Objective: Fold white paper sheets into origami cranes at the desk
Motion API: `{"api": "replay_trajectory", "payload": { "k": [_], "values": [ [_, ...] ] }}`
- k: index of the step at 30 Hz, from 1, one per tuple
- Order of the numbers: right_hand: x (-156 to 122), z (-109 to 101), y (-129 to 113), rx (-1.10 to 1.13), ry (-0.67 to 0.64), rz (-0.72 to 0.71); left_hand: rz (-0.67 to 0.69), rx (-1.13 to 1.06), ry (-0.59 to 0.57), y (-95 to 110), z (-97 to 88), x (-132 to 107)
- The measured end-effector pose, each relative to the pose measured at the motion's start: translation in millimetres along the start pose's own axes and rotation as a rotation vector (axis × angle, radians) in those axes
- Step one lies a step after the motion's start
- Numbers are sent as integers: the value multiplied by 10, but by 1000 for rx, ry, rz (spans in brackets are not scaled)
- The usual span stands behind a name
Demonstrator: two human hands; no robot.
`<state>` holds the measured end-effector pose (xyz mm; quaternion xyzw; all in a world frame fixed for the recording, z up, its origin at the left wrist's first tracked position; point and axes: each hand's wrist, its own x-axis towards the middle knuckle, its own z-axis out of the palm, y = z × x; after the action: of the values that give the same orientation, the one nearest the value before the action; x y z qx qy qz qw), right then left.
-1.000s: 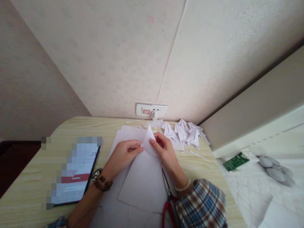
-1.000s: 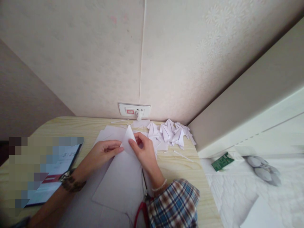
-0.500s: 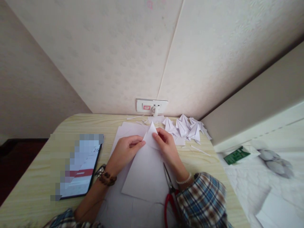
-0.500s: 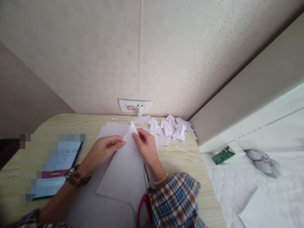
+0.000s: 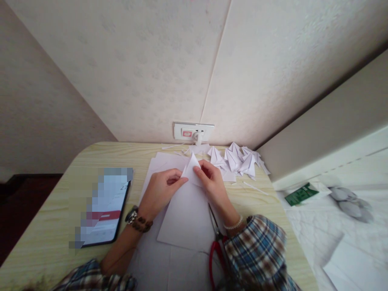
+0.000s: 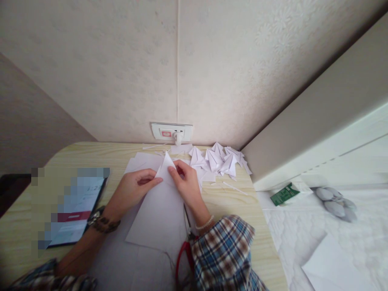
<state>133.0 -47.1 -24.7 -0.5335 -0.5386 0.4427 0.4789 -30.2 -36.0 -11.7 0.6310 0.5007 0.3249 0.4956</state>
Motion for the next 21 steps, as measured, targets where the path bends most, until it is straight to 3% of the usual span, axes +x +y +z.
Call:
{"api": "replay_trajectory", "payload": {
  "k": [10,21],
  "values": [
    [-18,3,-73,-33,70,-73,34,102,-71,90,8,-25],
    [-8,-2,22,151,102,-17,-15,8,-82,102,5,-37]
  ]
}}
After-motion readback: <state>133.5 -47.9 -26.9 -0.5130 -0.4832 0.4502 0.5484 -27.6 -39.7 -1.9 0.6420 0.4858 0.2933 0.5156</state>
